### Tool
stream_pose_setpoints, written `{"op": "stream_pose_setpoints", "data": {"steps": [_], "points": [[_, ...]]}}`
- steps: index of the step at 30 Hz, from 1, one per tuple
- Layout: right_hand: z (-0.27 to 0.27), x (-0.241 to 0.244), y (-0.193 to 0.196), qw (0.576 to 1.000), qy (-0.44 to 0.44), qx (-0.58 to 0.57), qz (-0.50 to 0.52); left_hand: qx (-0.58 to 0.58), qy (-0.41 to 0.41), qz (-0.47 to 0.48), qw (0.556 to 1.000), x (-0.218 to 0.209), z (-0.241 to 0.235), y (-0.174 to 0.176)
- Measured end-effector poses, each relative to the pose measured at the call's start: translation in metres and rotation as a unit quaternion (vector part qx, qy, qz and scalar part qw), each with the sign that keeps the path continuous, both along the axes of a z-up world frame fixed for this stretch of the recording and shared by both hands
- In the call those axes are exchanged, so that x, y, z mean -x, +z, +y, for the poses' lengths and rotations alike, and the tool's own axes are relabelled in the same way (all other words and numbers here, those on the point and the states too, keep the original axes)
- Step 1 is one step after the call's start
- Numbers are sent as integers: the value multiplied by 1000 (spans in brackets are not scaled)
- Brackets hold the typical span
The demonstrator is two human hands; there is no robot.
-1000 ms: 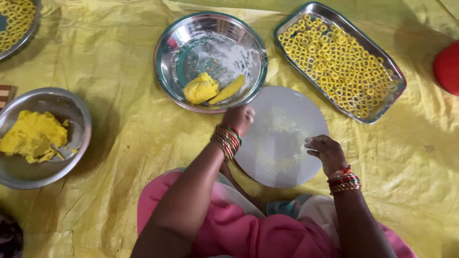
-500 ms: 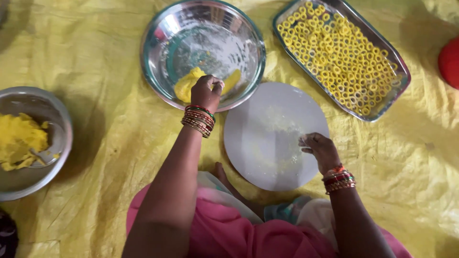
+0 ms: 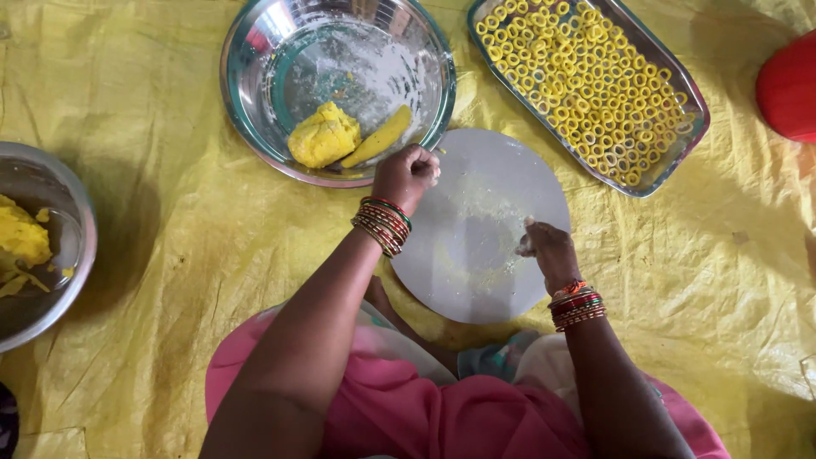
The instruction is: The person sits on a yellow tarp and shapes yellow dough into small ring-shaped pieces by hand. They roll small portions of dough, form them into rings, and place the finished pieces onto a metal tray. The person occasionally wipes the work surface and their hands during the process.
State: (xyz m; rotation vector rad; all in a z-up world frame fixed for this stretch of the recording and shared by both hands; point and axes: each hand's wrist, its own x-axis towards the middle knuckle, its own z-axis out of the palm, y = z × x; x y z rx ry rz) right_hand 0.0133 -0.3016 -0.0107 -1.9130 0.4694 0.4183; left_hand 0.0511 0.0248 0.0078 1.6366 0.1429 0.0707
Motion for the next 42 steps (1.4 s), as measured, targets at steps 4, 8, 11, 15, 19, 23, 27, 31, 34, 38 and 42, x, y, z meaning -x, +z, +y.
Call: {"op": "stream_pose_setpoints", "data": {"steps": [4, 8, 11, 15, 19, 23, 27, 31, 34, 38, 42], "points": [[1, 4, -6, 996, 82, 14, -19, -193, -29, 51, 979, 5, 17, 4], [6, 11, -18, 989, 127, 21, -71, -365, -215, 127, 897, 10, 11, -4], [13, 17, -25, 985, 152, 57, -63, -466, -307, 165, 814, 18, -9, -23], [33, 4, -27, 928, 262, 264, -11, -540, -263, 126, 790, 29, -29, -61], [74, -48, -31, 865, 342, 314, -192, -554, -255, 140, 780, 35, -47, -83], [128, -108, -42, 858, 281, 295, -313, -563, -276, 161, 762, 34, -53, -72], [156, -126, -54, 825, 268, 401, -294, -533, -305, 185, 767, 33, -50, -51], [157, -135, -55, 850, 247, 388, -258, -530, -317, 195, 762, 29, -55, -46], [154, -148, -50, 928, 187, 173, -271, -549, -283, 194, 762, 27, -63, -52], [146, -149, -45, 889, 301, 165, -303, -544, -301, 196, 759, 27, -65, -66], [119, -102, -52, 783, 322, 433, -309, -538, -246, 172, 788, 32, -65, -83]]}}
